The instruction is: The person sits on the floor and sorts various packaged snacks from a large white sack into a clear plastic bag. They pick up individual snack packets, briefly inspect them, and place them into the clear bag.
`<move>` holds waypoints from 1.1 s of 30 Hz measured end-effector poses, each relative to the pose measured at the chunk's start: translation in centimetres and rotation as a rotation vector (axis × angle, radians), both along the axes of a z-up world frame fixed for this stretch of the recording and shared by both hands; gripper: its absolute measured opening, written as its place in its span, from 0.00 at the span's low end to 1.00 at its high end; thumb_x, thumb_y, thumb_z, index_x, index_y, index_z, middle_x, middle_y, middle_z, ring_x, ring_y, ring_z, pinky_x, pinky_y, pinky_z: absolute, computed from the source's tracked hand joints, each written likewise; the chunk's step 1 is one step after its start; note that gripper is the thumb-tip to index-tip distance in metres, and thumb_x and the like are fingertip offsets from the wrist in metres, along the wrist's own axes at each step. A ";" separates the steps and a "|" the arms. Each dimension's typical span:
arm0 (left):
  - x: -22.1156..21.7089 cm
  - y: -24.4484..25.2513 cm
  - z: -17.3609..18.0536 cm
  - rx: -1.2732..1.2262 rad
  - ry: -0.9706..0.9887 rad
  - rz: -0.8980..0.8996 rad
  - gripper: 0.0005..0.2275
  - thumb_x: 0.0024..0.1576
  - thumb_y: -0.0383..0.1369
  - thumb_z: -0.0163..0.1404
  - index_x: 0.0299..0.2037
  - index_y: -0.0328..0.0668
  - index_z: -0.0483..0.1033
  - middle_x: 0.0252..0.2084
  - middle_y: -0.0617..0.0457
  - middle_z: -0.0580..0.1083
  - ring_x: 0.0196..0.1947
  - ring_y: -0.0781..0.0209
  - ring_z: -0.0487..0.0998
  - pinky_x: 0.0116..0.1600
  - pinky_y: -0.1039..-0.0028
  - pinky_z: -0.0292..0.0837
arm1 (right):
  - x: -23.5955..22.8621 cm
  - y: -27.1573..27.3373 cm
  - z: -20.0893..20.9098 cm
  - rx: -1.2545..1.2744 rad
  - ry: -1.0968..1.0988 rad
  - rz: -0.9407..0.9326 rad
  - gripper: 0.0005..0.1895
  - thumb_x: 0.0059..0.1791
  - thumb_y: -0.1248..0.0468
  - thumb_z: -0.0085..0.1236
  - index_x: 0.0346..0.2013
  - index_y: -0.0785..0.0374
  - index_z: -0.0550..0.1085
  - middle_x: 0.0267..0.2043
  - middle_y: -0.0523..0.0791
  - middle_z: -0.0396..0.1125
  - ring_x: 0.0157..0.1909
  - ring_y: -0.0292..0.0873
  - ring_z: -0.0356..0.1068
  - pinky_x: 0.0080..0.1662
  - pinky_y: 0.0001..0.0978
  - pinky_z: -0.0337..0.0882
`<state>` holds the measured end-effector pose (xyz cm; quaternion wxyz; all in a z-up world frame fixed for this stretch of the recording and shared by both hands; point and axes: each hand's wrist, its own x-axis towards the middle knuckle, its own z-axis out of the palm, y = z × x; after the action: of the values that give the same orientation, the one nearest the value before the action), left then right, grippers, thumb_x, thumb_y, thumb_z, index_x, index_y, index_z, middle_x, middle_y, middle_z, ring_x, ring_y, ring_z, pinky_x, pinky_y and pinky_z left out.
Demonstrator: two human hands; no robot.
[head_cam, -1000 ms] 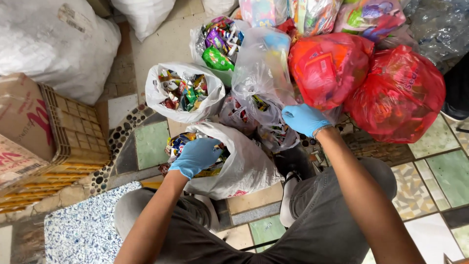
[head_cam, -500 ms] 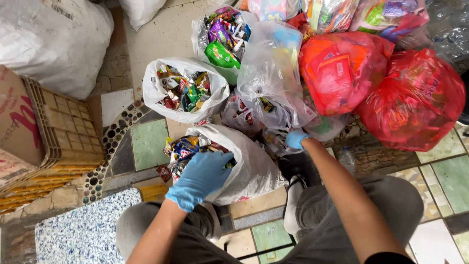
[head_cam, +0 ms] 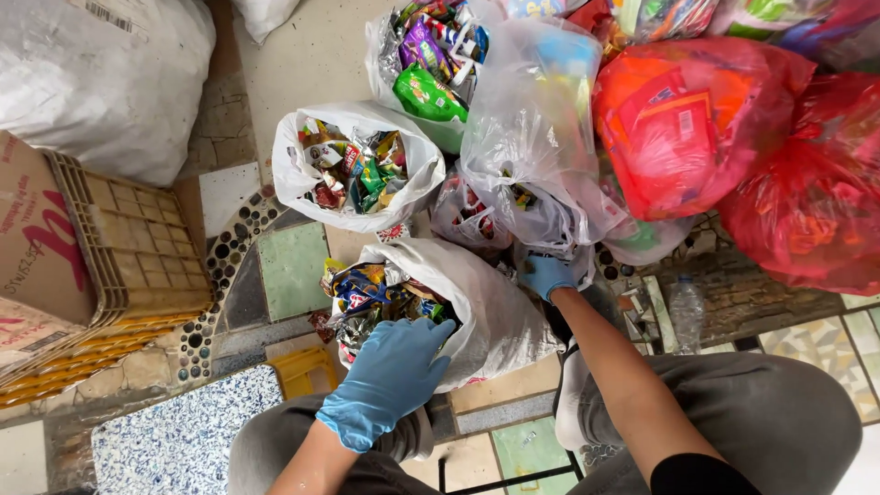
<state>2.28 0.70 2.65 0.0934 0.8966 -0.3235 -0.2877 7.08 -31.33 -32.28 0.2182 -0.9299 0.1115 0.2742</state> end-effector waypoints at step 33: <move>1.3 -6.5 1.7 -0.486 0.159 0.144 0.31 0.60 0.41 0.51 0.73 0.49 0.56 0.65 0.38 0.69 0.64 0.37 0.70 0.68 0.51 0.67 | -3.7 -0.5 31.7 0.741 -0.090 0.275 0.08 0.51 0.64 0.60 0.44 0.63 0.78 0.45 0.45 0.76 0.48 0.37 0.69 0.55 0.40 0.73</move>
<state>3.54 -5.83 4.32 0.3512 0.8433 -0.3099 -0.2636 3.37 -31.85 -0.62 0.5047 -0.8056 -0.1302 0.2815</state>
